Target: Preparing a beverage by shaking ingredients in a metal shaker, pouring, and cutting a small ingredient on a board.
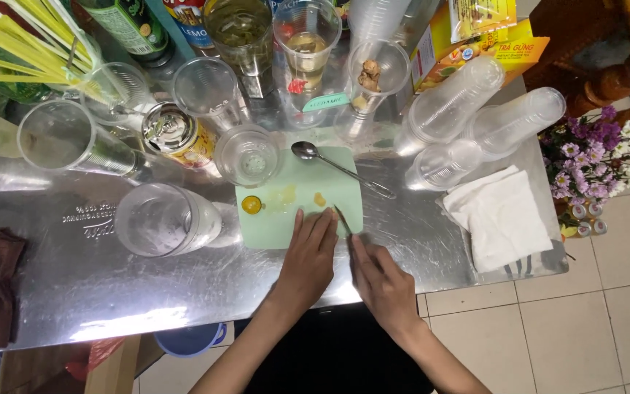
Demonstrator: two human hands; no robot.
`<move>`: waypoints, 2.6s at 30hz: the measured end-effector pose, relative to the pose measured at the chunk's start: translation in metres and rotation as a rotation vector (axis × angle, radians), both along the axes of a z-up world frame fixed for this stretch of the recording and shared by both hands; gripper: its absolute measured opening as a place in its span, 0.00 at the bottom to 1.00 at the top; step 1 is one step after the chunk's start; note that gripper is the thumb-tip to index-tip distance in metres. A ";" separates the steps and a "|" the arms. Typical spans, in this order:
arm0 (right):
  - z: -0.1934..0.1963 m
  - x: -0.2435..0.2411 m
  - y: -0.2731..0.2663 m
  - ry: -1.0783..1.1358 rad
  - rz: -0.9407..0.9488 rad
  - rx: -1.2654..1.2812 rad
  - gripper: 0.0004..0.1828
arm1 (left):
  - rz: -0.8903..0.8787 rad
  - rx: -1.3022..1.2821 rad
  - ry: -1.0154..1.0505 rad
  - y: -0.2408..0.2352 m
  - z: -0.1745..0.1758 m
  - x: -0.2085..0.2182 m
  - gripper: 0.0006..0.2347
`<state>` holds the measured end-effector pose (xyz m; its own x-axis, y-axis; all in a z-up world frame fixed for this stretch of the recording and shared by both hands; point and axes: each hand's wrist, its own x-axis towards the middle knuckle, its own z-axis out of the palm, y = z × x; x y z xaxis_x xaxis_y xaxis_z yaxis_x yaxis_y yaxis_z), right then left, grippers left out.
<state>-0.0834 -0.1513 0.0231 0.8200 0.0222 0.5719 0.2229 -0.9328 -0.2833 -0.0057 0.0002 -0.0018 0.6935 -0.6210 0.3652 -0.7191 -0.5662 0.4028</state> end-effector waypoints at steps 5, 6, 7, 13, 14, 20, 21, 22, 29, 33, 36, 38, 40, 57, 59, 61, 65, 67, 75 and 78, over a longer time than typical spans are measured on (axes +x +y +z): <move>0.002 -0.001 0.002 0.036 -0.022 -0.029 0.20 | 0.007 -0.014 0.000 -0.002 -0.001 -0.002 0.19; 0.001 -0.002 0.002 0.037 -0.022 -0.029 0.20 | 0.007 -0.014 0.001 -0.002 -0.002 -0.003 0.19; 0.001 -0.002 0.001 0.041 -0.021 -0.040 0.21 | 0.001 -0.015 0.007 -0.001 -0.003 -0.002 0.22; 0.002 -0.002 -0.001 0.069 -0.001 -0.037 0.22 | -0.008 0.016 0.005 -0.001 -0.002 -0.001 0.24; 0.003 -0.002 -0.001 0.072 0.008 -0.041 0.21 | -0.012 0.025 -0.003 -0.001 -0.003 -0.001 0.26; -0.003 0.007 0.001 0.078 -0.020 -0.129 0.19 | -0.003 0.063 0.005 -0.001 -0.003 -0.002 0.28; -0.003 0.009 0.001 0.079 -0.019 -0.127 0.19 | -0.002 0.065 0.005 -0.002 -0.002 -0.001 0.28; -0.002 0.010 0.002 0.088 -0.007 -0.152 0.19 | 0.005 0.050 0.009 -0.002 -0.002 -0.001 0.27; 0.009 -0.005 0.000 0.123 -0.002 -0.240 0.24 | 0.022 -0.074 0.022 -0.004 -0.002 0.007 0.13; 0.015 0.004 -0.004 0.033 -0.015 -0.205 0.17 | 0.015 -0.115 -0.099 -0.005 0.011 0.022 0.10; 0.017 0.008 -0.006 -0.018 -0.021 -0.217 0.16 | -0.034 -0.156 0.016 0.001 0.017 0.035 0.08; 0.016 0.007 -0.007 -0.011 -0.022 -0.228 0.18 | -0.109 -0.122 -0.099 0.006 0.014 0.041 0.15; 0.016 0.006 -0.008 0.005 -0.016 -0.237 0.19 | -0.161 -0.018 -0.127 0.008 0.023 0.043 0.19; 0.000 -0.035 -0.056 0.041 0.018 -0.207 0.25 | -0.292 0.084 -0.142 0.004 0.024 0.066 0.15; 0.004 -0.044 -0.065 0.096 -0.008 -0.142 0.22 | -0.302 0.064 -0.088 0.007 0.020 0.067 0.26; 0.008 -0.038 -0.062 0.142 -0.004 0.050 0.21 | -0.279 0.070 -0.107 0.007 0.018 0.069 0.17; 0.009 -0.028 -0.055 0.204 -0.024 0.366 0.21 | -0.269 0.185 -0.174 0.007 0.019 0.073 0.12; 0.007 -0.023 -0.051 0.187 -0.028 0.379 0.20 | -0.290 0.192 -0.180 0.007 0.016 0.078 0.09; 0.012 -0.008 -0.037 0.123 -0.025 0.442 0.18 | -0.312 0.255 -0.251 0.004 0.017 0.079 0.05; 0.012 -0.005 -0.036 0.149 -0.045 0.468 0.18 | -0.242 0.340 -0.365 0.002 0.020 0.074 0.04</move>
